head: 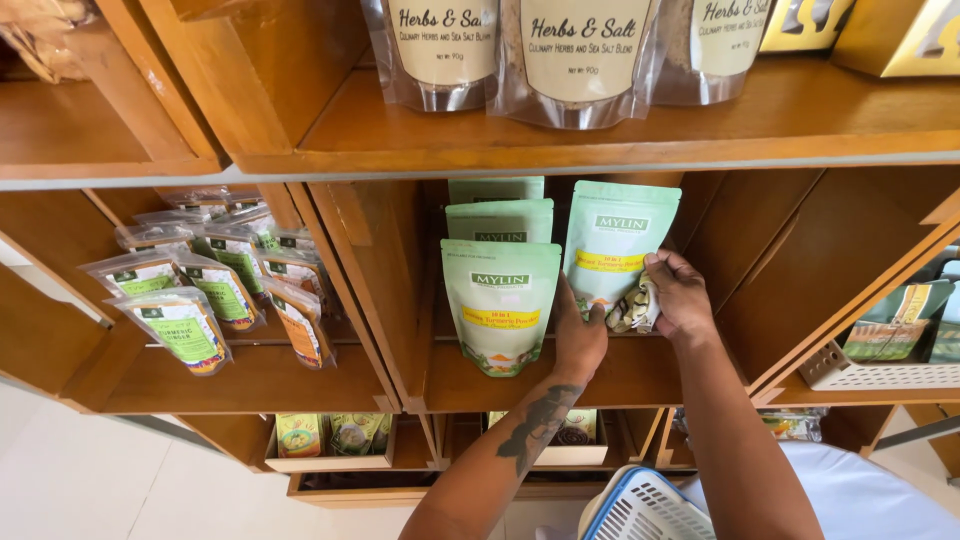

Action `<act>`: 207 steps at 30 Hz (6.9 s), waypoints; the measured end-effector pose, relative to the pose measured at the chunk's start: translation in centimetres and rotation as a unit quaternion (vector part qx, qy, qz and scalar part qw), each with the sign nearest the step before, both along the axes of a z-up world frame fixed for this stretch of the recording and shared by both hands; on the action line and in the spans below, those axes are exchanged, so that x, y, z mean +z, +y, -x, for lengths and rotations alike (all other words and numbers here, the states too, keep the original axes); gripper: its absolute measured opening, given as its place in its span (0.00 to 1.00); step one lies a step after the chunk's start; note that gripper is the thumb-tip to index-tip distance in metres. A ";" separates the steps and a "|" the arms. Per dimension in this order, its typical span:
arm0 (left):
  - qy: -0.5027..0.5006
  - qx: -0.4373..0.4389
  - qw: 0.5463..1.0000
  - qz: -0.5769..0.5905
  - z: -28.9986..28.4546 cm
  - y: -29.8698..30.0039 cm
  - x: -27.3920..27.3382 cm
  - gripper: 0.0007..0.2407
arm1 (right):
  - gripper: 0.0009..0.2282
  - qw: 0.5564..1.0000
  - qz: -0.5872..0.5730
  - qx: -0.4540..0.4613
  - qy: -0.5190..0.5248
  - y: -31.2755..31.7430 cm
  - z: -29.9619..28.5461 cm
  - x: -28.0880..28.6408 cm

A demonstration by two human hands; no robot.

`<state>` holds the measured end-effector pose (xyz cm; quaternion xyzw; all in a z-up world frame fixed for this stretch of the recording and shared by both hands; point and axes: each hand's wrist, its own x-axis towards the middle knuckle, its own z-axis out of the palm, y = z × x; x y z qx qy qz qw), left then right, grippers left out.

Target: The recorder is wiping down product pouches and cleaning the wooden shelves in a store before organizing the items.

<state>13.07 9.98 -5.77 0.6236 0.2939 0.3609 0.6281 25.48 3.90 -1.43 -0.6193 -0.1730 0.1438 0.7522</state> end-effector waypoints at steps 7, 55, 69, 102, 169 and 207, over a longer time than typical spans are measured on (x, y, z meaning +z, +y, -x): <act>0.024 -0.011 0.998 0.061 -1.4 1.8 -0.3 0.31 | 0.05 1.000 -0.006 0.000 -0.001 2.6 -0.8 -0.3; 0.074 -0.014 0.991 0.106 -0.9 2.7 -0.1 0.27 | 0.12 0.999 0.046 0.019 0.011 2.6 -0.7 -2.6; 0.082 -0.026 0.988 0.125 -0.8 3.5 0.6 0.30 | 0.16 0.998 0.055 -0.012 0.022 3.2 -1.1 -3.8; -0.074 0.009 0.995 -0.070 14.2 -14.4 7.6 0.22 | 0.13 0.998 0.051 -0.014 0.033 -14.4 16.3 2.2; -0.132 0.226 0.959 0.113 15.2 4.4 2.1 0.12 | 0.15 0.824 0.421 0.299 -0.232 6.2 8.2 5.5; -0.174 0.237 0.939 0.176 14.7 5.1 2.7 0.13 | 0.33 0.837 0.410 0.337 -0.131 7.8 7.5 4.3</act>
